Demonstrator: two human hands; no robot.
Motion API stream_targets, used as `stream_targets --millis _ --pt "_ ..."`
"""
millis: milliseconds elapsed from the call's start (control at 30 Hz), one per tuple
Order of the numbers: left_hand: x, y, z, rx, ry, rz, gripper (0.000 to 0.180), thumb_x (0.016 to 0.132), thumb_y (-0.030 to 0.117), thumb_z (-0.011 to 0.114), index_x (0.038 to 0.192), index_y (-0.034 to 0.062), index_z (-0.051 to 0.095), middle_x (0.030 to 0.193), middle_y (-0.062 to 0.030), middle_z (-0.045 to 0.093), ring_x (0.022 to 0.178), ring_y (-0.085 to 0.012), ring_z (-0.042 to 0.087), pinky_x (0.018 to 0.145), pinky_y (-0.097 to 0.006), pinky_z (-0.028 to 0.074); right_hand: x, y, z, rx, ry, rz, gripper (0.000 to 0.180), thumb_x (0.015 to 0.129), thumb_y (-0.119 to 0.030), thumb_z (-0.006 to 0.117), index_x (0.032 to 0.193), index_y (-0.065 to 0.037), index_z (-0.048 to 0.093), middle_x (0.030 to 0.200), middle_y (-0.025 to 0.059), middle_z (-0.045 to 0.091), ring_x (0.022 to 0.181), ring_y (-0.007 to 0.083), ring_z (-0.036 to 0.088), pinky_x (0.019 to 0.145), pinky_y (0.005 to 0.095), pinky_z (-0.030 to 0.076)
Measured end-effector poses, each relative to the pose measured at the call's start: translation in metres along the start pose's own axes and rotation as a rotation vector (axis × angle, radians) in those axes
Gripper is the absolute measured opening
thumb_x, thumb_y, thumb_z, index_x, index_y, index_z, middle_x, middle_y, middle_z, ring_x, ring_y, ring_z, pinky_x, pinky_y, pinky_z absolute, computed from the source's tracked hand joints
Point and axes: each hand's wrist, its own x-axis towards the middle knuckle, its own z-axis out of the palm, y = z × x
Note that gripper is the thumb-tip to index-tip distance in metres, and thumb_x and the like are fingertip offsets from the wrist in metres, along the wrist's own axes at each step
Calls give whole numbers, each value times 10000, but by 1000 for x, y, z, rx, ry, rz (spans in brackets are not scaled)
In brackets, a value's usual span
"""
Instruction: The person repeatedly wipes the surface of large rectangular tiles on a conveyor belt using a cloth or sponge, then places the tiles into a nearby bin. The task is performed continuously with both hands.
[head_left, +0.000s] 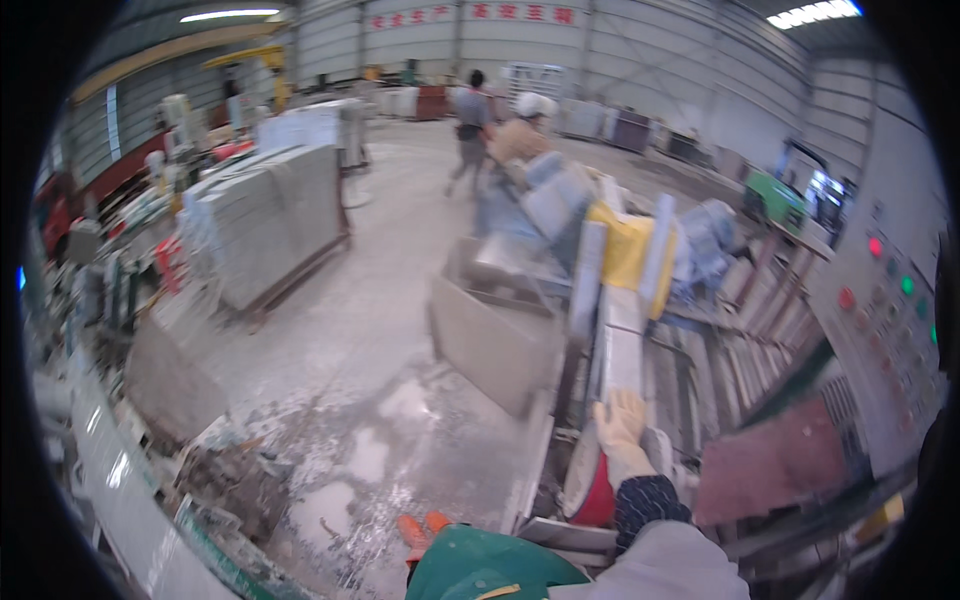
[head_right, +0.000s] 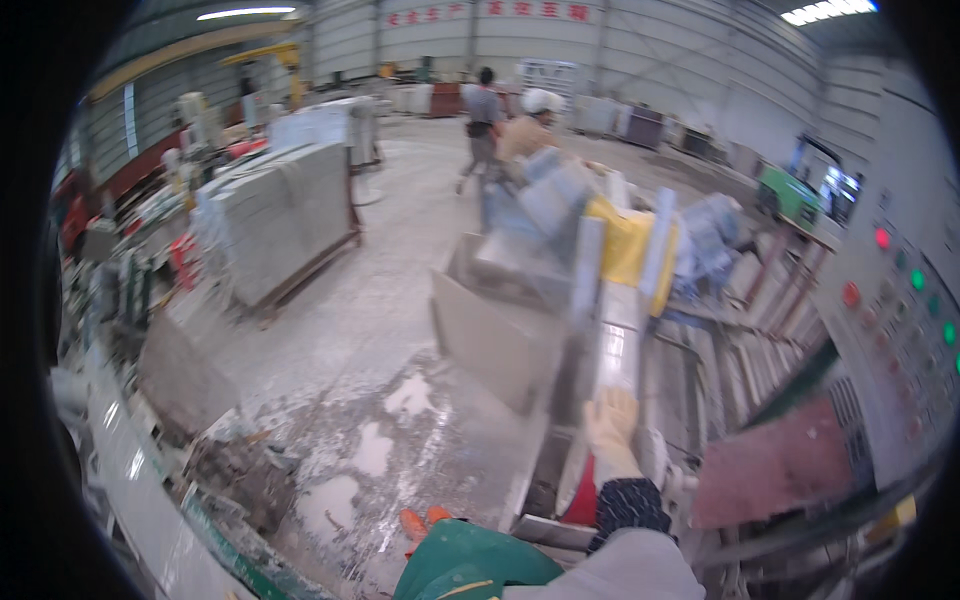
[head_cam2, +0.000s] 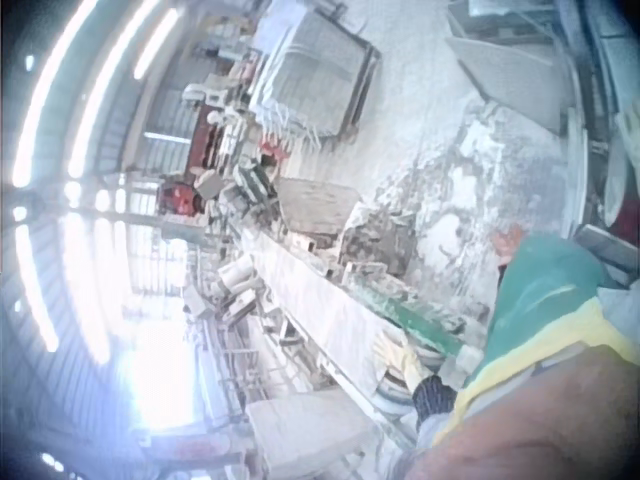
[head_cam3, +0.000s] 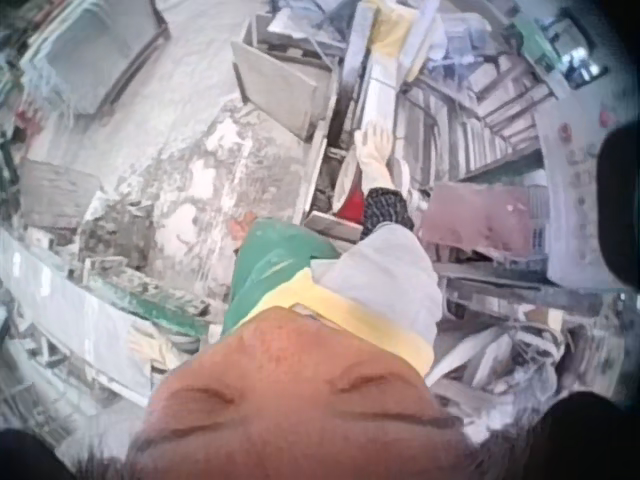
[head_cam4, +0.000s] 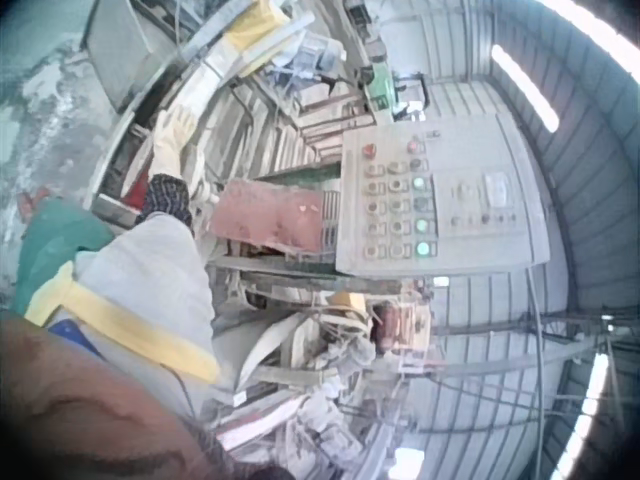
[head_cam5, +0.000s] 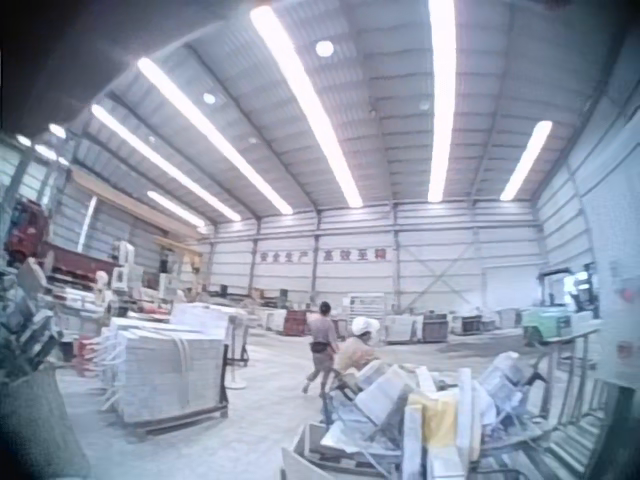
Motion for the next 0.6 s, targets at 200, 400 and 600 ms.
stream_targets --millis 200,400,600 --pt "10 -4 15 -51 -6 29 608 937 498 574 1359 60 564 1348 -184 568 1266 -380 495 1085 -548 343 -5 -6 -9 47 -225 129 603 885 -449 571 1333 -44 558 1367 206 532 1320 376 432 1131 487 277" --pt "16 -5 25 -123 35 141 592 935 506 580 1337 73 585 1311 -174 590 1244 -373 513 1068 -542 362 -13 -18 -18 -10 -233 204 634 879 -466 596 1392 -101 518 1437 170 476 1373 337 372 1133 612 195" --pt "17 -5 30 -177 72 181 576 933 515 587 1315 85 605 1274 -164 612 1222 -366 531 1051 -536 381 -17 -21 -26 -27 -172 168 609 838 -420 642 1345 -95 551 1340 136 534 1273 324 441 1043 575 310"
